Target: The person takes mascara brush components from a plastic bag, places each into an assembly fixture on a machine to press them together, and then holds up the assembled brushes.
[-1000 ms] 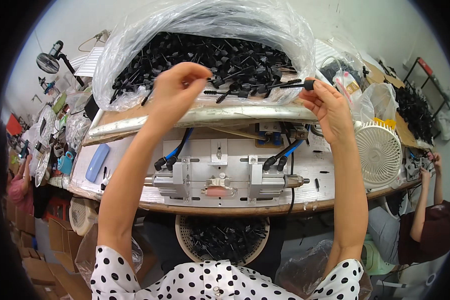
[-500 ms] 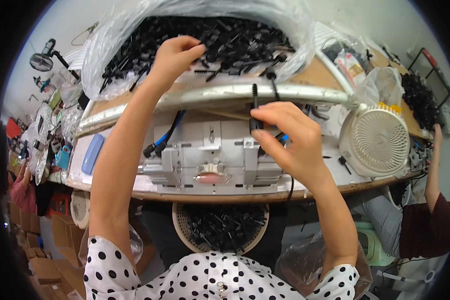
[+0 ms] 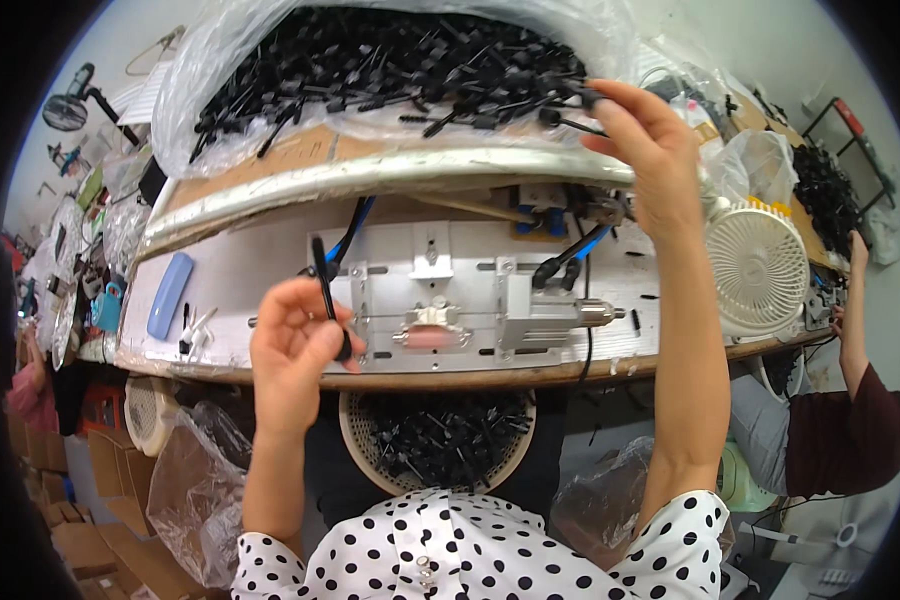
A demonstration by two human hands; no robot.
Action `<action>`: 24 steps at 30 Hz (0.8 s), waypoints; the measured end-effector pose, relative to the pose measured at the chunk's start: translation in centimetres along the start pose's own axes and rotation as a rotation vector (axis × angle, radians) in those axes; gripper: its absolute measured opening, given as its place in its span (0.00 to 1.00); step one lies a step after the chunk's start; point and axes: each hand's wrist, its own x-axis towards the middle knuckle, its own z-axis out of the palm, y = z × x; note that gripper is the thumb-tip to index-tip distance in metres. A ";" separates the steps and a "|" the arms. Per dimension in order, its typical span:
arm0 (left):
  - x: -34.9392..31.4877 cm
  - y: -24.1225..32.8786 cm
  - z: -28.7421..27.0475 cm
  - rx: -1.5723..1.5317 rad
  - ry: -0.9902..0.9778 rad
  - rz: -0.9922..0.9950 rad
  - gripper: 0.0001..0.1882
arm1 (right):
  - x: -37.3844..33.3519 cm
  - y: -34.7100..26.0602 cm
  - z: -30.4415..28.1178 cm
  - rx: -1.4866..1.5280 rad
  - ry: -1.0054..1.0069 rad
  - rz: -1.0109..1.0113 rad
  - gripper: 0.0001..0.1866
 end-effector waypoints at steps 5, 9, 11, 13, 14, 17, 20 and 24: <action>-4.6 -2.8 -2.1 -0.051 0.048 -0.085 0.20 | -9.8 -1.0 2.9 -0.385 -0.306 -0.545 0.15; -5.6 -4.6 -2.3 -0.079 -0.039 -0.167 0.10 | -15.7 1.5 7.2 -0.575 -0.638 -0.666 0.13; -5.7 -5.3 -2.0 -0.126 -0.037 -0.248 0.07 | -15.5 2.9 7.8 -0.713 -0.616 -0.675 0.13; -5.7 -5.8 -1.8 -0.129 -0.081 -0.259 0.08 | -15.5 3.3 8.2 -0.701 -0.623 -0.699 0.12; -5.7 -5.9 -1.7 -0.131 -0.076 -0.269 0.09 | -15.3 3.4 8.2 -0.673 -0.619 -0.723 0.12; -5.9 -6.3 -1.6 -0.121 -0.037 -0.257 0.10 | -15.0 3.4 8.2 -0.729 -0.674 -0.756 0.09; -5.9 -6.2 -1.4 -0.117 -0.045 -0.290 0.12 | -15.2 3.5 8.3 -0.772 -0.680 -0.693 0.07; -5.4 -6.0 -0.7 -0.149 -0.088 -0.264 0.14 | -14.8 2.9 8.2 -0.713 -0.623 -0.700 0.08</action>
